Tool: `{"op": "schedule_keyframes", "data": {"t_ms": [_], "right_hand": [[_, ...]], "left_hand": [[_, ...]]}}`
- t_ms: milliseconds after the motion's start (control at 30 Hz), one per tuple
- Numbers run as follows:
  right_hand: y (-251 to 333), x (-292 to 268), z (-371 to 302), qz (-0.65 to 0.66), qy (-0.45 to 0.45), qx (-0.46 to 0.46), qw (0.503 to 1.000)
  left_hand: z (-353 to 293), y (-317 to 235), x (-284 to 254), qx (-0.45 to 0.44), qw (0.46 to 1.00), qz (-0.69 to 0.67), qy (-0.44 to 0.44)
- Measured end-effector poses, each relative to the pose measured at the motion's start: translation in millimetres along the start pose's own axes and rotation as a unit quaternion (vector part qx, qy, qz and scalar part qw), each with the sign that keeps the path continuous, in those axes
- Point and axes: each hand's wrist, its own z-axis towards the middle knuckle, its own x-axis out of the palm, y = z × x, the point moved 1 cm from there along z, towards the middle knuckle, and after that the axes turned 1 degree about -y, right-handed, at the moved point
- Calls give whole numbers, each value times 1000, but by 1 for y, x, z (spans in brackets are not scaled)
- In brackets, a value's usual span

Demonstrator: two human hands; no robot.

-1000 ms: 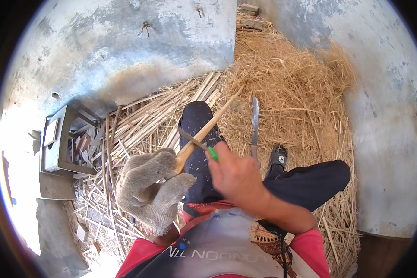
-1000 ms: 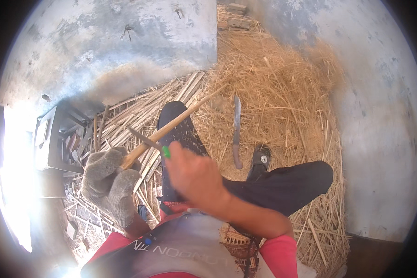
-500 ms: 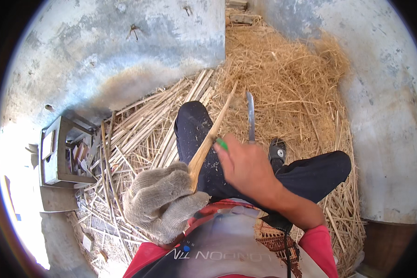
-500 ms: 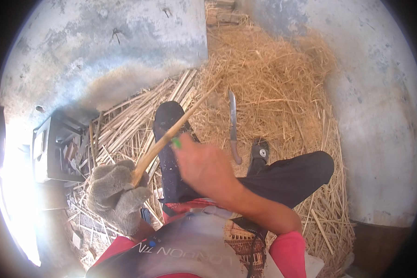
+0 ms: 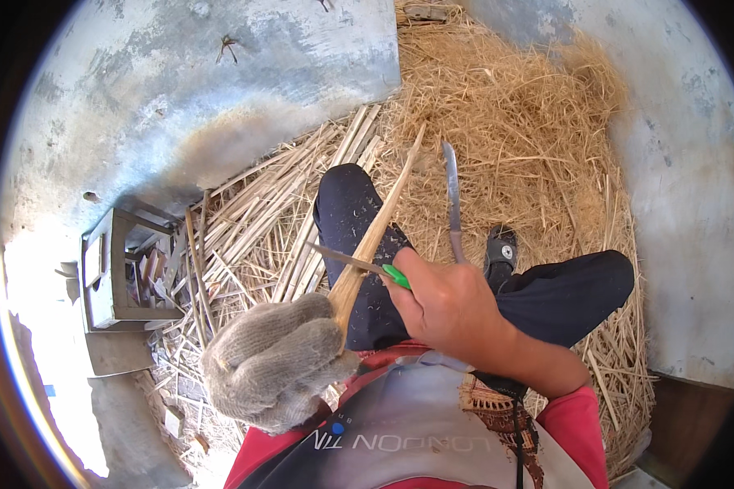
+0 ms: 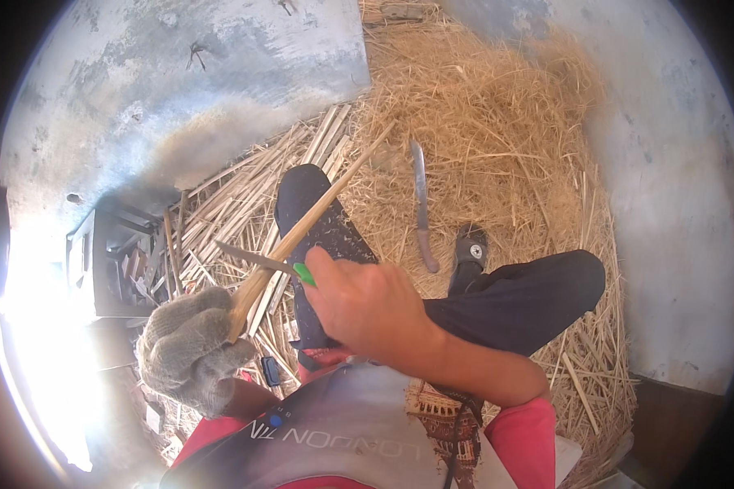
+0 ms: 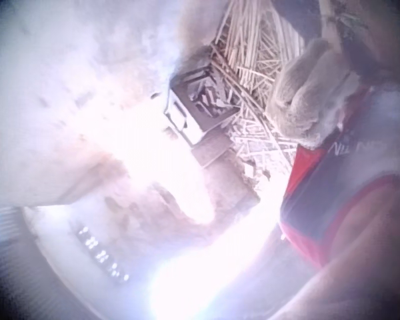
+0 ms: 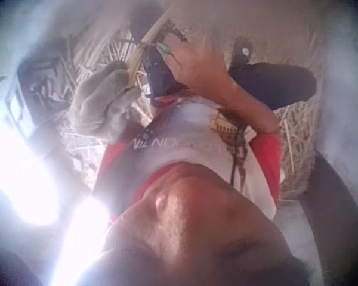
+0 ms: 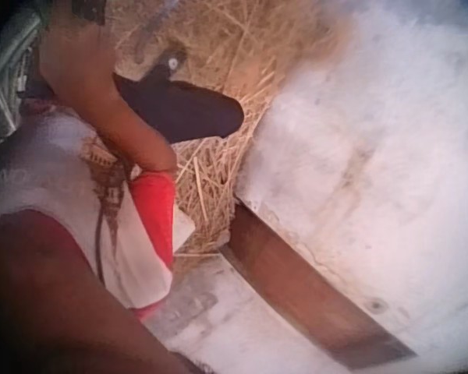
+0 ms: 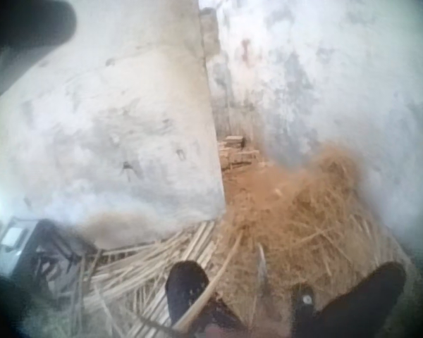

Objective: The person sits cross-legged on a straw-covered floor and uses a green-handled knife to shave a long bamboo stick. They hold the stick with a gloved left hand and repeatedly scrape the surface with the knife in their right hand, producing wood shavings.

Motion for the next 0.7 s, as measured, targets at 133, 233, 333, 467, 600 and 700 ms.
{"op": "schedule_keyframes", "data": {"t_ms": [133,233,333,467,600,700], "right_hand": [[13,-1,1,-37,27,43,998],[13,7,-6,-66,9,42,997],[-27,20,0,-105,7,125,987],[3,1,-5,-53,32,64,996],[-19,21,-5,-22,-26,106,994],[-43,18,4,-45,25,170,984]], "left_hand": [[-1,-7,2,-86,995,6,-42],[-8,-12,-1,-161,985,-29,-49],[5,-8,5,-60,998,6,-31],[4,3,0,-11,999,-38,35],[10,-2,6,-30,999,-31,13],[5,-2,1,7,1000,-4,21]]}}
